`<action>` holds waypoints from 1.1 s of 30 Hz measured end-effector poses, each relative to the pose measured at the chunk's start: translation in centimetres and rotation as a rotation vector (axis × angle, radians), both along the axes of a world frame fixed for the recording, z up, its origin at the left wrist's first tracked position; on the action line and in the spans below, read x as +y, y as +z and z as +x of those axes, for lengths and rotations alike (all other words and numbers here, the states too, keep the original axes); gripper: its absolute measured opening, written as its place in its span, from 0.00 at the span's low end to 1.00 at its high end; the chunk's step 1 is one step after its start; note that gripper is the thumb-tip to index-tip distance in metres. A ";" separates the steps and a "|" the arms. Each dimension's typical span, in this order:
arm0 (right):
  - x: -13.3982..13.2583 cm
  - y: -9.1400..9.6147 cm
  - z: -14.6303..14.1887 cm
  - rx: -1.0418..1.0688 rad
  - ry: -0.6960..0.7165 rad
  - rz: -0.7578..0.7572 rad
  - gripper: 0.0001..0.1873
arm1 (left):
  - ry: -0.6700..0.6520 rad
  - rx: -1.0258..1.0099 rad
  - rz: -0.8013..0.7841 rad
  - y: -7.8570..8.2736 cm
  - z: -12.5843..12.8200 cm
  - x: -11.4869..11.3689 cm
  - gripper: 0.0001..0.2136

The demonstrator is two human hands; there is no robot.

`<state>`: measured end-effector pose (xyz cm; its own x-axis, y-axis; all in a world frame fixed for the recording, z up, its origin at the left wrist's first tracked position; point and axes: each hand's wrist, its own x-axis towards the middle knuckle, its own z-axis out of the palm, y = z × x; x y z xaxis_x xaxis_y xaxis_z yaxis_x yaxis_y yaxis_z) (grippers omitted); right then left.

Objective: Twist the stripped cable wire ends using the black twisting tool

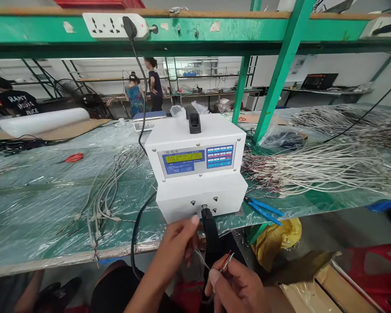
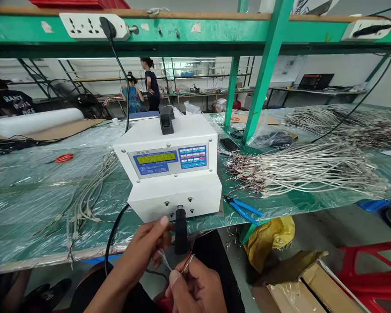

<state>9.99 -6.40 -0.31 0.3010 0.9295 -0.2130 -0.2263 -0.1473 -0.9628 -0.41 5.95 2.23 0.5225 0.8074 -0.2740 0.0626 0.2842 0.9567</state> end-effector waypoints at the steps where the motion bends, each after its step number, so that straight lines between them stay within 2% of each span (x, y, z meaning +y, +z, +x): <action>1: 0.2 0.0 0.0 0.012 0.010 -0.005 0.24 | -0.099 0.026 -0.002 0.2 0.5 0.5 0.26; 4: 0.6 -0.1 0.3 0.041 0.027 -0.013 0.23 | -0.203 0.030 -0.018 0.5 2.0 1.6 0.25; 13: 0.9 -0.4 0.4 0.106 -0.003 0.022 0.26 | -0.110 0.009 -0.034 0.2 3.4 1.4 0.21; 25: 0.8 0.4 0.5 0.075 -0.127 0.011 0.26 | -0.128 -0.012 -0.047 0.3 3.3 1.6 0.18; 33: 0.8 0.6 0.0 0.185 -0.154 0.022 0.28 | -0.133 -0.031 -0.043 0.1 3.3 1.7 0.18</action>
<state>10.01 -5.57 0.32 0.3969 0.8808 -0.2580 -0.4172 -0.0772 -0.9055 2.86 7.69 2.35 0.6330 0.7180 -0.2895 0.0735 0.3165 0.9457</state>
